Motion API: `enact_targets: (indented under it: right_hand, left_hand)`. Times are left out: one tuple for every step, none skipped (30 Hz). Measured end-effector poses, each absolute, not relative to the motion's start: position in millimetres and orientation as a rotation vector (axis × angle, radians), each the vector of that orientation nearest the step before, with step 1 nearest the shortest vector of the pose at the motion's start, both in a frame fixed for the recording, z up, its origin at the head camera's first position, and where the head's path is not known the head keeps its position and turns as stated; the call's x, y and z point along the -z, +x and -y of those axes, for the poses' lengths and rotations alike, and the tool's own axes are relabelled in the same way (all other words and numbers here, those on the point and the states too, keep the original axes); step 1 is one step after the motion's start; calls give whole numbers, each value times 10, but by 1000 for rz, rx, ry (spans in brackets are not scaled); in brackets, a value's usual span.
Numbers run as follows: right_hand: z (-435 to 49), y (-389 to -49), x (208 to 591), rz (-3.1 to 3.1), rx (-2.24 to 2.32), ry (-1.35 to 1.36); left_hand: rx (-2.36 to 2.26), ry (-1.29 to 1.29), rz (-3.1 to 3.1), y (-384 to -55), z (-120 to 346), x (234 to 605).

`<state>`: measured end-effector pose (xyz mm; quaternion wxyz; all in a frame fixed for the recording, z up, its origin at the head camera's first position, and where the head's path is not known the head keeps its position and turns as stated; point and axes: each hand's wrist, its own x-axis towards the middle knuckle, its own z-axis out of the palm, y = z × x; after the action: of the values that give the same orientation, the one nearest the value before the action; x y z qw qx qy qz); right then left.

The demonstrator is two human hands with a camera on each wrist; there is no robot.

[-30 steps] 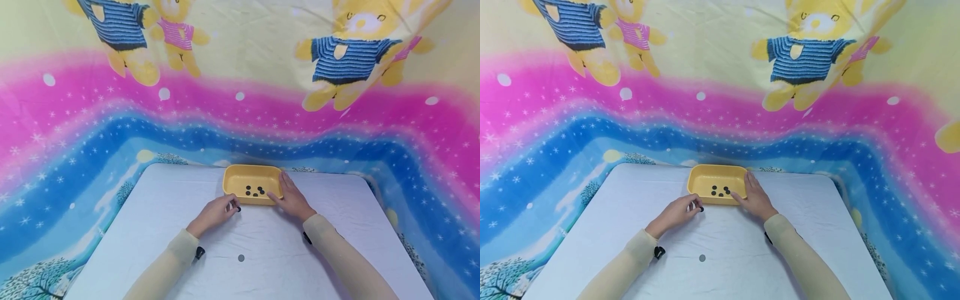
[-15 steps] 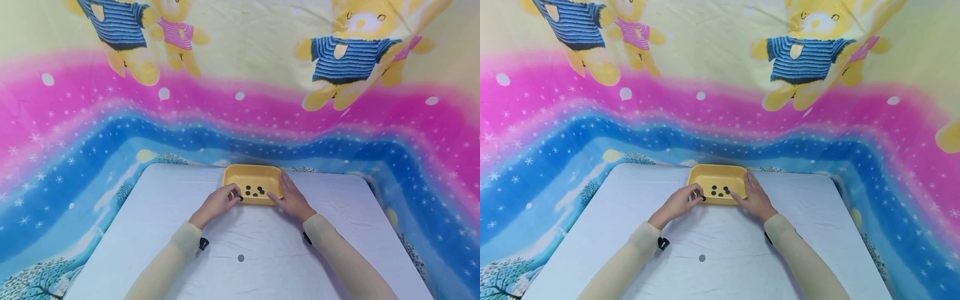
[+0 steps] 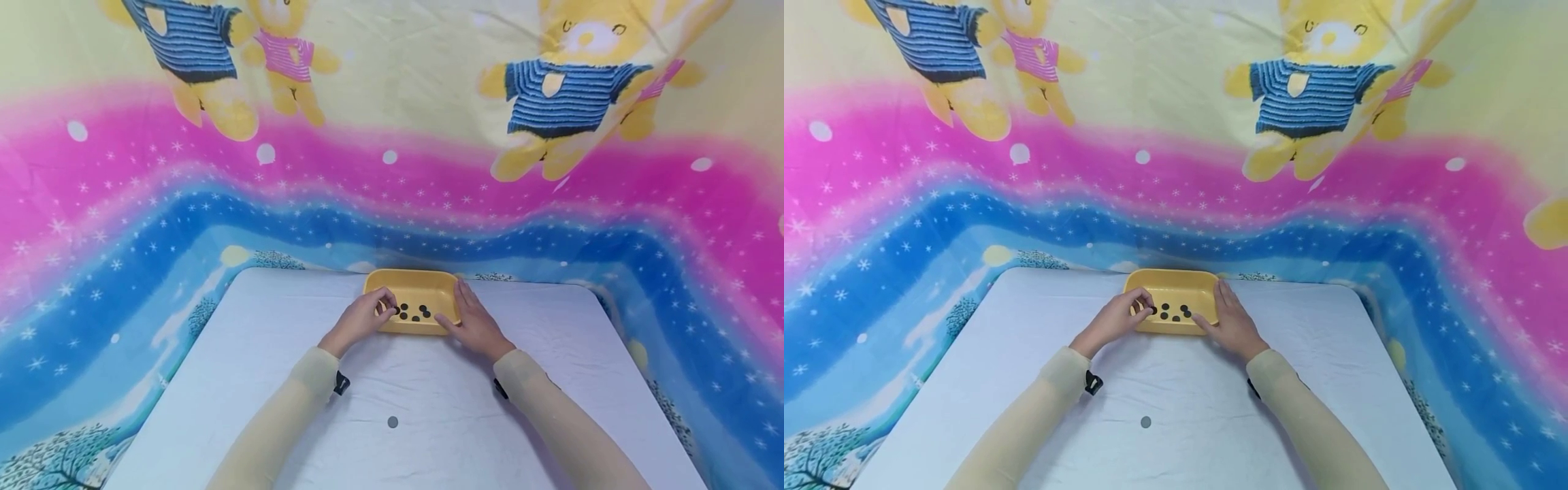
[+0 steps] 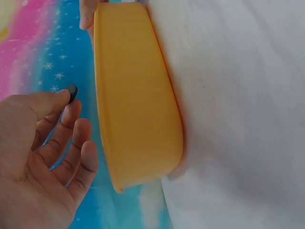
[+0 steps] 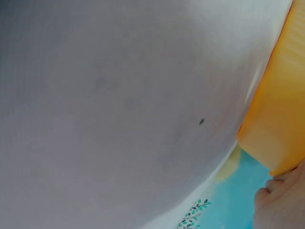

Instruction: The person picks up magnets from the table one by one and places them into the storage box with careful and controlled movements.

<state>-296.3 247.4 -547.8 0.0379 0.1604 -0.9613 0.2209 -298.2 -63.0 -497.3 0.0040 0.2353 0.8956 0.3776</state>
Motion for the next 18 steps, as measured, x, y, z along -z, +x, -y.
enact_targets:
  right_hand:
    - [-2477, -2969, 5483, 2949, -674, 493]
    - [-2478, -2972, 5486, 2951, -670, 494]
    - [-2481, -2975, 5491, 2955, -666, 488]
    - [-2482, -2976, 5494, 2957, -663, 489]
    - [-2482, -2977, 5498, 2960, -659, 487]
    - [-2481, -2974, 5497, 2961, -663, 487]
    - [-2480, -2974, 5497, 2962, -664, 489]
    - [-2476, -2970, 5495, 2962, -665, 490]
    - [-2473, -2968, 5496, 2961, -665, 490]
    - [-2469, -2966, 5495, 2960, -666, 491]
    - [-2468, -2965, 5497, 2958, -663, 494]
    - [-2467, -2963, 5496, 2960, -664, 491]
    - [-2468, -2966, 5498, 2961, -662, 487]
    - [-2469, -2968, 5499, 2962, -659, 483]
    - [-2472, -2971, 5500, 2964, -655, 481]
    - [-2475, -2971, 5500, 2967, -652, 479]
    - [-2479, -2973, 5500, 2968, -649, 477]
    - [-2482, -2974, 5500, 2972, -647, 473]
  left_hand:
    - [-1178, 732, -2808, -2997, 621, 4977]
    - [-1174, 724, -2808, -3012, 612, 4977]
    - [-1169, 721, -2811, -3029, 602, 4981]
    - [-1162, 716, -2812, -3043, 593, 4983]
    - [-1154, 715, -2815, -3059, 587, 4985]
    - [-1142, 708, -2818, -3076, 582, 4989]
    - [-1133, 699, -2819, -3090, 578, 4990]
    - [-1120, 693, -2821, -3103, 576, 4991]
    - [-1109, 691, -2826, -3119, 573, 4994]
    - [-1097, 684, -2830, -3134, 572, 4993]
    - [-1080, 678, -2835, -3152, 571, 4996]
    - [-1065, 672, -2840, -3170, 567, 4999]
    - [-1054, 672, -2844, -3188, 565, 5002]
    - [-1035, 674, -2853, -3208, 561, 5005]
    - [-1013, 674, -2863, -3229, 558, 5011]
    - [-991, 675, -2871, -3248, 554, 5020]
    - [-968, 677, -2877, -3265, 551, 5031]
    - [-951, 681, -2882, -3282, 546, 5040]
